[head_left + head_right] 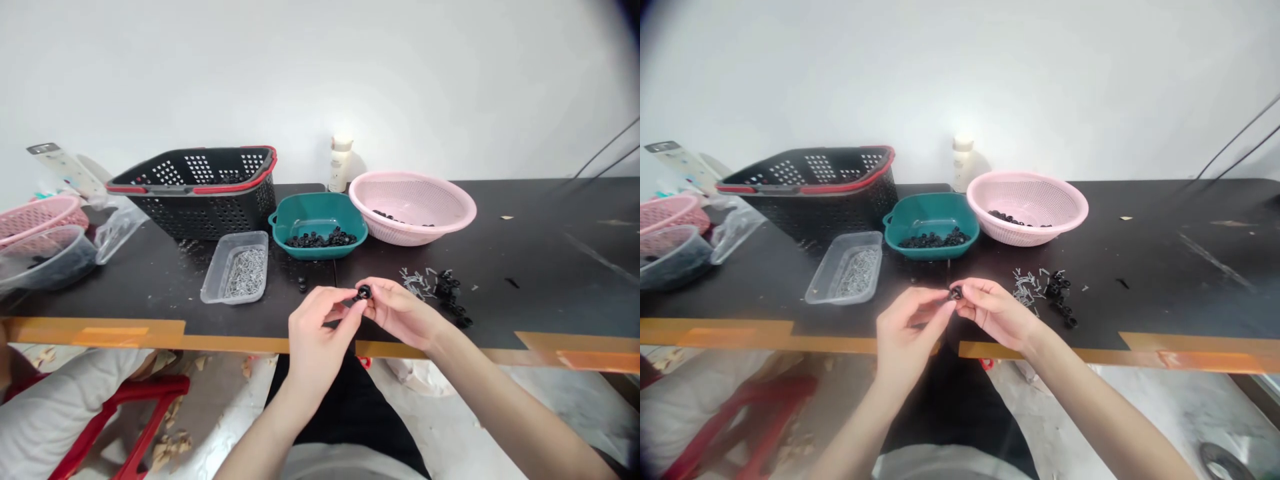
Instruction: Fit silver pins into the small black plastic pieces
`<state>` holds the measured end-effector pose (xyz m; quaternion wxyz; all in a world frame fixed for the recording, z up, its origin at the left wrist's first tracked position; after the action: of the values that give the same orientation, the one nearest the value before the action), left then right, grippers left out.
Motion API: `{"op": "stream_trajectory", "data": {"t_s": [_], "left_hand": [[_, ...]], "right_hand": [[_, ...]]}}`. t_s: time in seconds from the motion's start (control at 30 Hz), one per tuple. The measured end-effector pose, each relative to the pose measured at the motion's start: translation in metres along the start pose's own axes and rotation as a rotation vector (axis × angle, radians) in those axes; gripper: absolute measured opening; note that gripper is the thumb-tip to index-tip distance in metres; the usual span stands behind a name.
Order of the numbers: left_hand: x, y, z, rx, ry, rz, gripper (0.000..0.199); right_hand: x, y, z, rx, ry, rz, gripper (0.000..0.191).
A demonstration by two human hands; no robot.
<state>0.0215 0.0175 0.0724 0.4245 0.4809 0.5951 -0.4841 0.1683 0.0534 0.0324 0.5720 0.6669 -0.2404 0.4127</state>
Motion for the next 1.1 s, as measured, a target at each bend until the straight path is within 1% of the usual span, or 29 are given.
{"op": "stream_trajectory", "data": {"t_s": [0.17, 0.33, 0.43, 0.6, 0.8, 0.9, 0.97, 1.1], "left_hand": [[0.004, 0.0, -0.001, -0.006, -0.001, -0.038, 0.012], [0.006, -0.001, 0.0, -0.022, -0.003, -0.058, 0.011], [0.005, -0.002, 0.002, -0.042, 0.006, -0.059, 0.012], [0.004, -0.004, 0.003, -0.064, 0.004, -0.057, 0.012], [0.005, -0.004, 0.005, -0.05, -0.017, -0.044, 0.015], [0.006, -0.005, 0.003, -0.053, -0.03, -0.032, 0.018], [0.005, -0.008, 0.002, -0.058, -0.005, -0.041, 0.021], [-0.002, -0.014, 0.0, -0.043, 0.16, -0.126, 0.023]], "right_hand": [[-0.002, 0.001, -0.001, -0.01, 0.006, 0.058, 0.025], [-0.002, 0.002, -0.001, -0.015, -0.038, 0.109, 0.024], [0.0, 0.004, 0.0, -0.018, -0.06, 0.112, 0.024], [0.0, 0.006, 0.002, -0.023, -0.058, 0.107, 0.023], [-0.001, 0.005, 0.004, -0.031, -0.093, 0.169, 0.019], [0.001, 0.007, 0.005, -0.009, -0.127, 0.222, 0.018], [0.004, 0.011, 0.007, 0.026, -0.168, 0.289, 0.019], [0.011, 0.021, 0.014, 0.118, -0.208, 0.371, 0.029]]}}
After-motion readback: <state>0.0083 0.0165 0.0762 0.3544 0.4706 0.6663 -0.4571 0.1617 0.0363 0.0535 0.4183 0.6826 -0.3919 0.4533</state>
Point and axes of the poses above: each hand's wrist, its own z-axis away from the middle knuckle, its own y-axis out of the palm, x = y × z, the point moved 4 cm from there along -z, towards the middle knuckle, and after that the axes turned 13 degrees about -y, right-handed, at the moved point
